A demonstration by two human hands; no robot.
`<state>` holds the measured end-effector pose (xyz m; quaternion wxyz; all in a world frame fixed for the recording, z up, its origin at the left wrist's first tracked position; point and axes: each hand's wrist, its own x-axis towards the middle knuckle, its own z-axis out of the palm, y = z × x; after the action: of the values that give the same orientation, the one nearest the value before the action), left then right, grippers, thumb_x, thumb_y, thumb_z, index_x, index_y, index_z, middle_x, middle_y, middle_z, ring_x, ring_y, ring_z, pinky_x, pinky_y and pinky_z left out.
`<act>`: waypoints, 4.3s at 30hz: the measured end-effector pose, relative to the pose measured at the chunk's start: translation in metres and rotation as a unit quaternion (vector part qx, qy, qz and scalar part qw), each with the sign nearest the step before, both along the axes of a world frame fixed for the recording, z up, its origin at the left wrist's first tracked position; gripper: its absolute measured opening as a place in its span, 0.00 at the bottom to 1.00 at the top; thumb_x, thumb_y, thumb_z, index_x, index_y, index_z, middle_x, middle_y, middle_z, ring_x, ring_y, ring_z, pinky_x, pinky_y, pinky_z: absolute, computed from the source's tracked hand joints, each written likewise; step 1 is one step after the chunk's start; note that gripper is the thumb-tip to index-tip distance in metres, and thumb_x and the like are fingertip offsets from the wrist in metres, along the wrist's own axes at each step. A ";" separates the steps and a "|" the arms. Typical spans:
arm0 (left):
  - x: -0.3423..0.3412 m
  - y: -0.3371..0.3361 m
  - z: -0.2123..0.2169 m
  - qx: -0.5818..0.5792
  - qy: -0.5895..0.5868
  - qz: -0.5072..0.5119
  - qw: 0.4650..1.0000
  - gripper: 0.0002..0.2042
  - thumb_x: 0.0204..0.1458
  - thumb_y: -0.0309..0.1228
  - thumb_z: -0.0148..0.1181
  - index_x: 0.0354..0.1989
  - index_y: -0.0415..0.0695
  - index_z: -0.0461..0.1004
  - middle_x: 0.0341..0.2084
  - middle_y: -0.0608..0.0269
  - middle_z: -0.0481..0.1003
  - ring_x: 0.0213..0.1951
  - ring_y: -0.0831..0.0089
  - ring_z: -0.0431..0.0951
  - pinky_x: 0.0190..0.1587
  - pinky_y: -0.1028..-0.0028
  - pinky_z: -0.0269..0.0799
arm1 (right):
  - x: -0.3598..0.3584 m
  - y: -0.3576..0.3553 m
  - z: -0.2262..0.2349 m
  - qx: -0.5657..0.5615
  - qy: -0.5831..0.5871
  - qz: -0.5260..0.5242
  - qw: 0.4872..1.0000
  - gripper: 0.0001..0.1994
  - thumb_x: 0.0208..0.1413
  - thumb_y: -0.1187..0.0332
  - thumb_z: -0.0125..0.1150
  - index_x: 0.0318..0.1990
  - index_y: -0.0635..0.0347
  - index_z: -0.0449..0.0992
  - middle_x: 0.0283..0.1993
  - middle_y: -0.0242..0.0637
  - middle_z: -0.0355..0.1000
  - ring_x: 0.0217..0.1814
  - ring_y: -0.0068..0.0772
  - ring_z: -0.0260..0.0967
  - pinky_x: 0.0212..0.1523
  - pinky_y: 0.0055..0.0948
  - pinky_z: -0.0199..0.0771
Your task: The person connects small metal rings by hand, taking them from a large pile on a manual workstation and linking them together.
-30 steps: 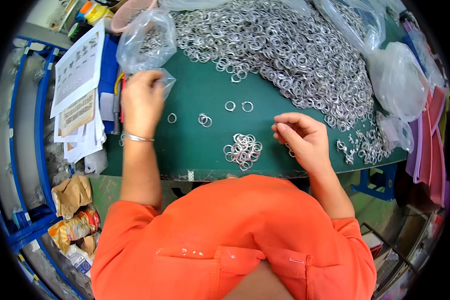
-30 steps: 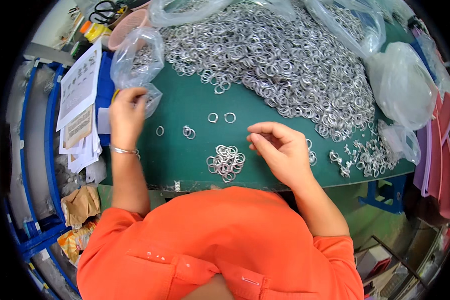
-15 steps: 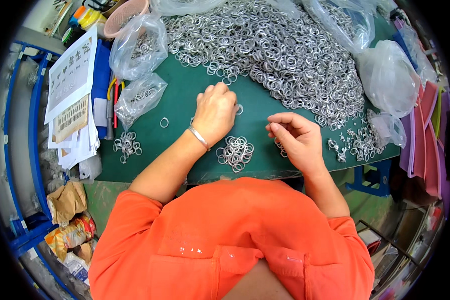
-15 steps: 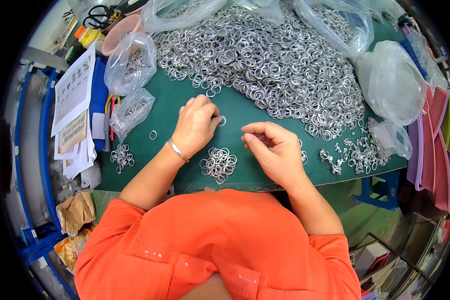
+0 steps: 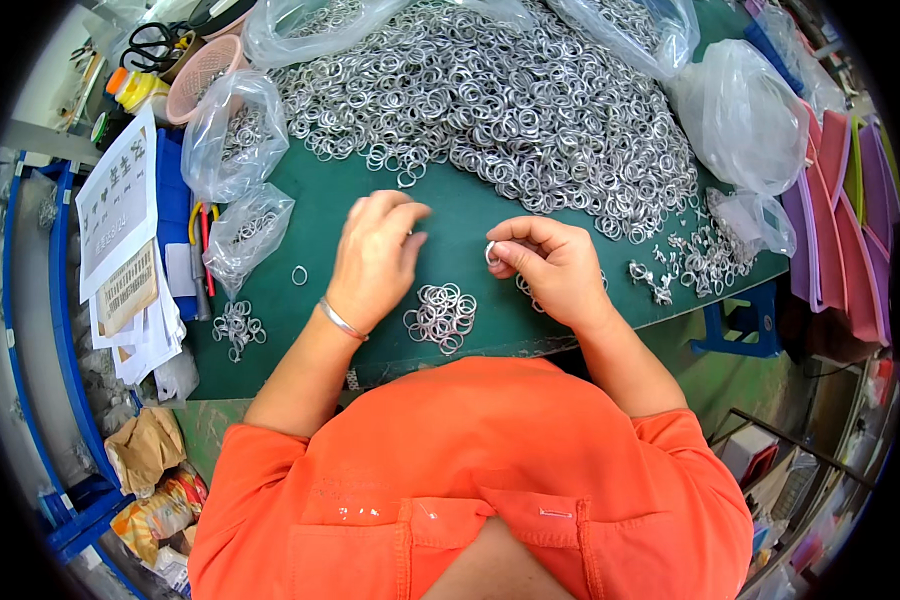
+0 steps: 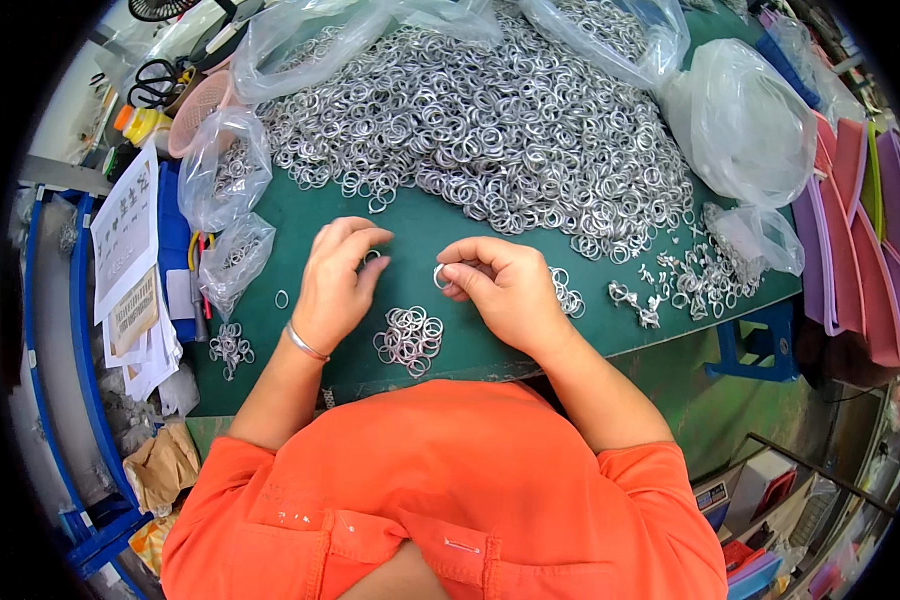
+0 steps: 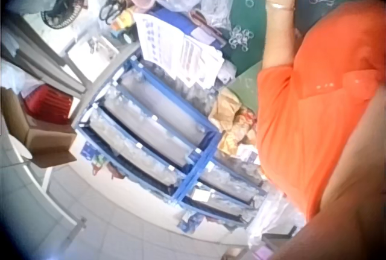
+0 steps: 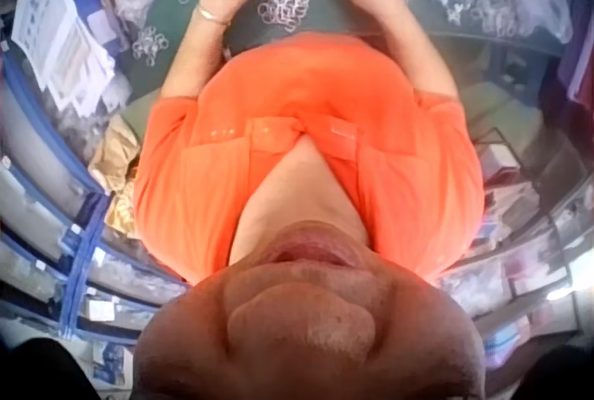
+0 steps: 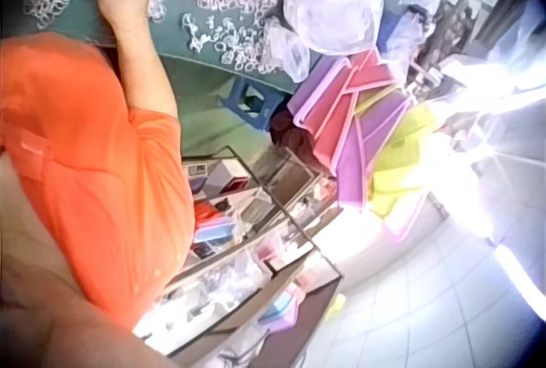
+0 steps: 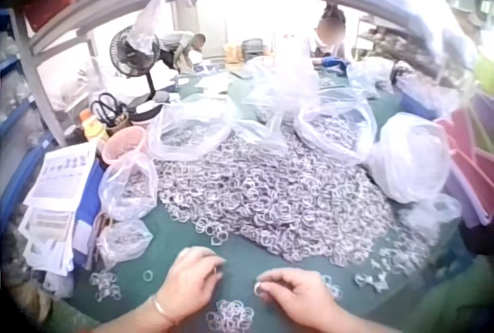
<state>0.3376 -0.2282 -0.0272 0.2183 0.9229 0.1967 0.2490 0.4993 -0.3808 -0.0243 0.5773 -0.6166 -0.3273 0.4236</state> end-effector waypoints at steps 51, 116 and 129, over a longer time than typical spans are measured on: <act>0.013 0.034 -0.038 -0.116 -0.048 0.072 0.990 0.10 0.48 0.20 0.62 0.40 0.38 0.74 0.32 0.57 0.73 0.28 0.70 0.75 0.33 0.73 0.73 | -0.017 -0.016 -0.014 0.081 -0.390 0.191 0.897 0.03 0.48 0.75 0.64 0.32 0.59 0.79 0.32 0.34 0.71 0.37 0.40 0.69 0.39 0.36 0.69; 0.006 -0.011 -0.008 -0.643 -0.180 0.003 0.744 0.09 0.56 0.21 0.59 0.45 0.37 0.73 0.32 0.59 0.78 0.30 0.75 0.79 0.33 0.77 0.78 | -0.012 0.000 -0.002 0.115 0.038 -0.045 0.992 0.04 0.54 0.82 0.61 0.37 0.67 0.78 0.37 0.37 0.76 0.34 0.23 0.74 0.35 0.21 0.75; 0.014 -0.034 -0.012 -0.609 -0.157 -0.041 0.776 0.05 0.53 0.18 0.61 0.38 0.33 0.75 0.34 0.56 0.78 0.35 0.72 0.81 0.39 0.76 0.79 | 0.051 -0.067 0.006 -0.078 -0.361 -0.012 0.929 0.05 0.48 0.82 0.61 0.34 0.67 0.78 0.34 0.44 0.75 0.36 0.43 0.75 0.38 0.32 0.75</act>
<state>0.3513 -0.2627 -0.0394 0.7727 0.5522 0.2324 0.2097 0.5498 -0.4481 -0.0178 0.3756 -0.7747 -0.4719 0.1898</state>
